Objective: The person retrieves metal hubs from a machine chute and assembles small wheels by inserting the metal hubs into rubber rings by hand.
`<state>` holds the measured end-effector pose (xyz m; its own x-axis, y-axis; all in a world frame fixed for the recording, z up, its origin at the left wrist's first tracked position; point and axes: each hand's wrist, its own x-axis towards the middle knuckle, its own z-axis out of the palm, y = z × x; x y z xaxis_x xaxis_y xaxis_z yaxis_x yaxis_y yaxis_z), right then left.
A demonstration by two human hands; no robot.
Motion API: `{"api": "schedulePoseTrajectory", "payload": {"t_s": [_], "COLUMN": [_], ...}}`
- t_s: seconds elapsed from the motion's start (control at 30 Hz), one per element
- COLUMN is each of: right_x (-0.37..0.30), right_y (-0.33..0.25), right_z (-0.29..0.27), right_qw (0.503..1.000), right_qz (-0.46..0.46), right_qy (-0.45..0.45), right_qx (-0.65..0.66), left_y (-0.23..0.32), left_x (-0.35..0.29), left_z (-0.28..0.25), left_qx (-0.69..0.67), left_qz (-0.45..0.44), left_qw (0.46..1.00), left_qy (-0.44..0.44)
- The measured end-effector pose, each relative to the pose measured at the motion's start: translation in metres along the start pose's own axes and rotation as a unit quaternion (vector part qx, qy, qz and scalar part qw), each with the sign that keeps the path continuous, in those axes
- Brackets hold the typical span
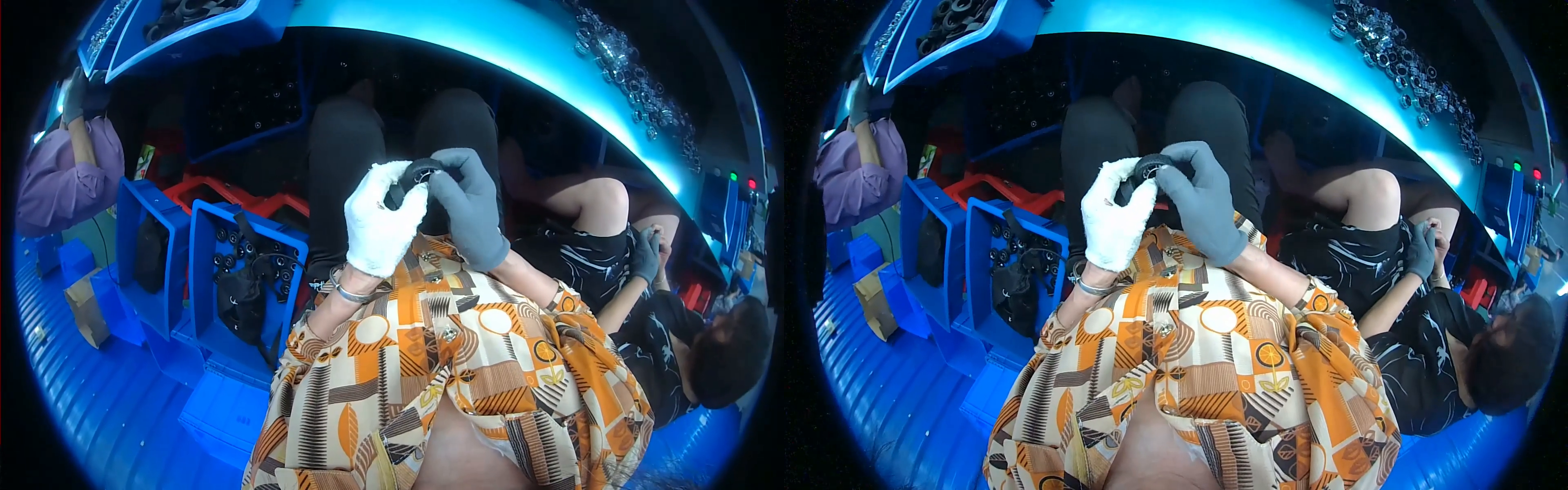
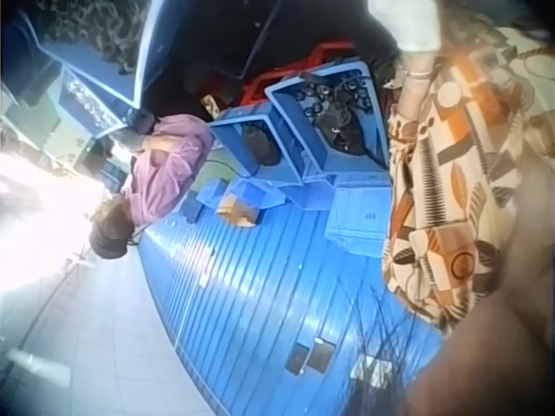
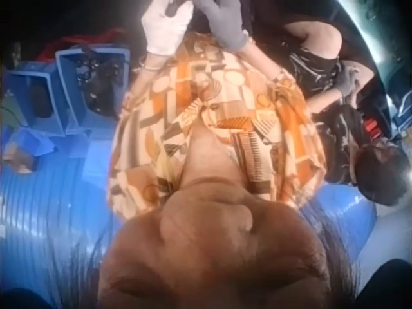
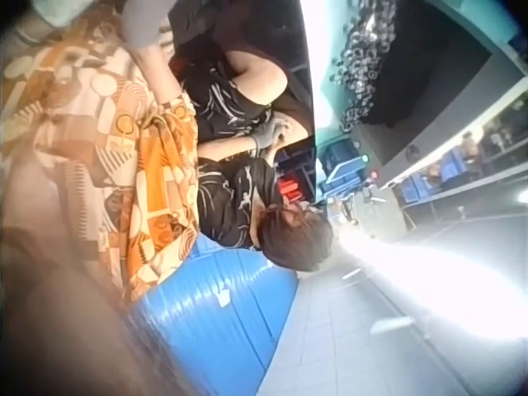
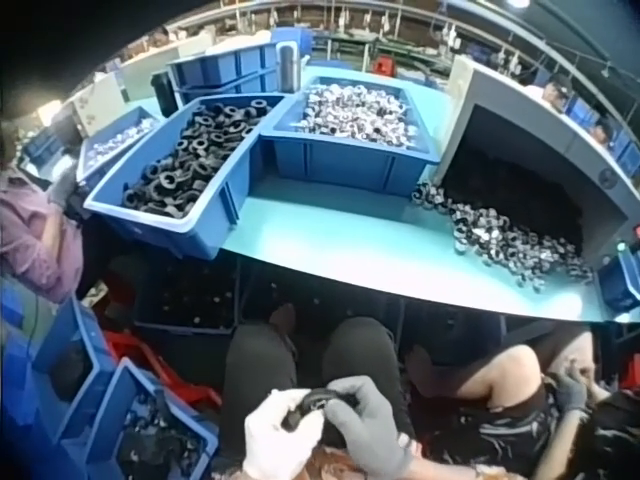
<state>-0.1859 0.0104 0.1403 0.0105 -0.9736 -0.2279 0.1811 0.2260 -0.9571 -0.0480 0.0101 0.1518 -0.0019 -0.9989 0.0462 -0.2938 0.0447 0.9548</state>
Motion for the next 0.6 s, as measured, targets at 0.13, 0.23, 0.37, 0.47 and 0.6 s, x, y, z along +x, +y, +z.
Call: {"api": "schedulePoseTrajectory", "payload": {"t_s": [0.13, 0.23, 0.37, 0.47, 0.6], "right_x": [0.005, 0.010, 0.001, -0.013, -0.023], "right_y": [-0.023, -0.034, -0.035, -0.024, -0.001], "right_z": [-0.009, -0.011, -0.009, -0.003, 0.014], "right_qw": [0.984, 0.960, 0.962, 0.973, 0.987], "right_qz": [-0.077, -0.120, -0.097, -0.104, -0.112], "right_qy": [-0.096, -0.168, -0.174, -0.130, -0.010], "right_qx": [-0.131, -0.189, -0.187, -0.158, -0.111], "left_y": [0.004, 0.005, 0.009, 0.011, 0.007], "left_x": [-0.007, -0.008, -0.013, -0.021, -0.021], "left_z": [-0.009, -0.013, -0.016, -0.014, -0.012], "left_qx": [0.014, 0.035, 0.020, 0.018, 0.034], "left_qz": [0.006, 0.058, 0.089, 0.074, 0.050], "left_qw": [1.000, 0.998, 0.996, 0.997, 0.998], "left_qy": [-0.020, -0.016, -0.006, -0.004, -0.006]}}
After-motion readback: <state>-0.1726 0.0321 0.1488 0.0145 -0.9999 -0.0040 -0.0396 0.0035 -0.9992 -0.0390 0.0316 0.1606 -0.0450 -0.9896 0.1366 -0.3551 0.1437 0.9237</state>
